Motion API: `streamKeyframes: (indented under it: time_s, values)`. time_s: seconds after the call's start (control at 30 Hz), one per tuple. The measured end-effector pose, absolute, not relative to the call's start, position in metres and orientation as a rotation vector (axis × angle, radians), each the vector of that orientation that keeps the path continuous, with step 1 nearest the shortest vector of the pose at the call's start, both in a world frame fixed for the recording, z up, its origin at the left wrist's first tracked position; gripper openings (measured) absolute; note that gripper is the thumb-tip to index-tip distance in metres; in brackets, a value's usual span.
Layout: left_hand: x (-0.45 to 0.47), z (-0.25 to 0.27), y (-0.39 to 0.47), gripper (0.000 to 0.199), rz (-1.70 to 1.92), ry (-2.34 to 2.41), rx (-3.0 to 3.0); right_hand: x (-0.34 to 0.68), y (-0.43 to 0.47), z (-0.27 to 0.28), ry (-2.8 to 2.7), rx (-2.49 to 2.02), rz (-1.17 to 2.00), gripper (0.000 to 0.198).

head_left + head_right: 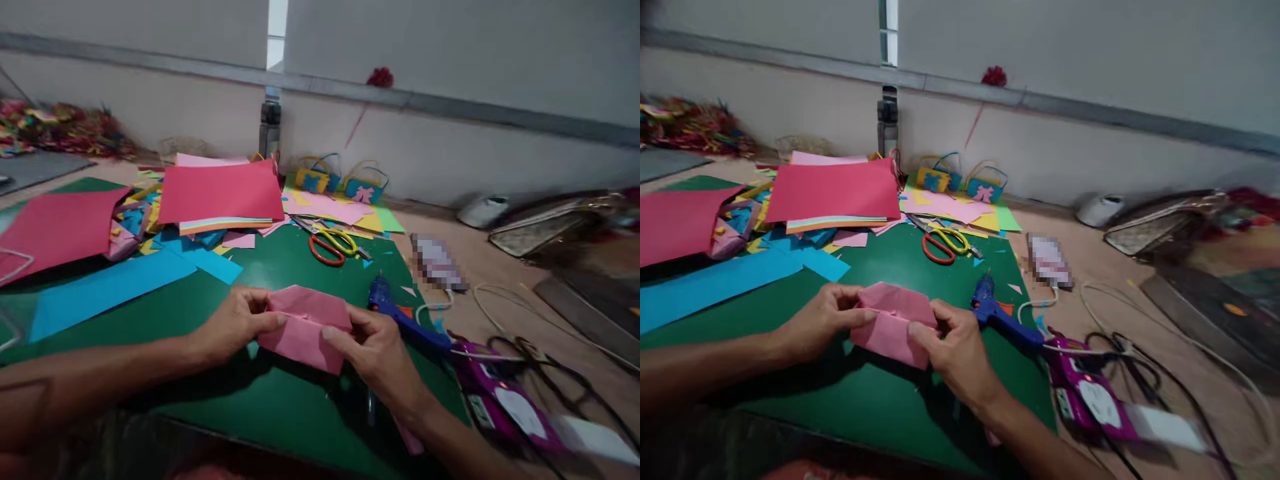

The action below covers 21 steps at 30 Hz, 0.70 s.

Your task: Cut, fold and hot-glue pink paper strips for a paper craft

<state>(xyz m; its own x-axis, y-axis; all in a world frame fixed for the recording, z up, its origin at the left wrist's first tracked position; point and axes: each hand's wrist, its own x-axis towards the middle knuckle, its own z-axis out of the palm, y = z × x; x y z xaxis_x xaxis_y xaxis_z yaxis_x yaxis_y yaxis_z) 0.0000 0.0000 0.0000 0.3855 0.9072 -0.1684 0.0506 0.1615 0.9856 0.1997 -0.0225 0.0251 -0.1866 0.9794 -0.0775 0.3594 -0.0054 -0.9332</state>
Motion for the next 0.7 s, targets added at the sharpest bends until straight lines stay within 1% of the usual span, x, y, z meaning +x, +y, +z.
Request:
streamKeyframes:
  time_s: [0.17, 0.33, 0.47, 0.7]
  values:
    - [0.0008, 0.0012, -0.0029, 0.022, 0.77, 0.99, 1.214, 0.1938, -0.0209, 0.0276, -1.635, -1.402, 1.211, 0.019]
    - [0.0016, 0.0037, -0.0037, 0.021, 0.764, 0.964, 1.187, 0.1945, -0.0233, 0.025, -1.616, -1.383, 1.184, 0.025]
    - [0.0022, -0.0001, -0.0026, 0.022, 0.786, 0.94, 1.189, 0.1955, -0.0223, 0.0226, -1.589, -1.422, 1.215, 0.02]
    - [0.0023, -0.002, -0.001, 0.02, 0.783, 0.949, 1.193, 0.196, -0.0222, 0.0228, -1.565, -1.46, 1.229, 0.021]
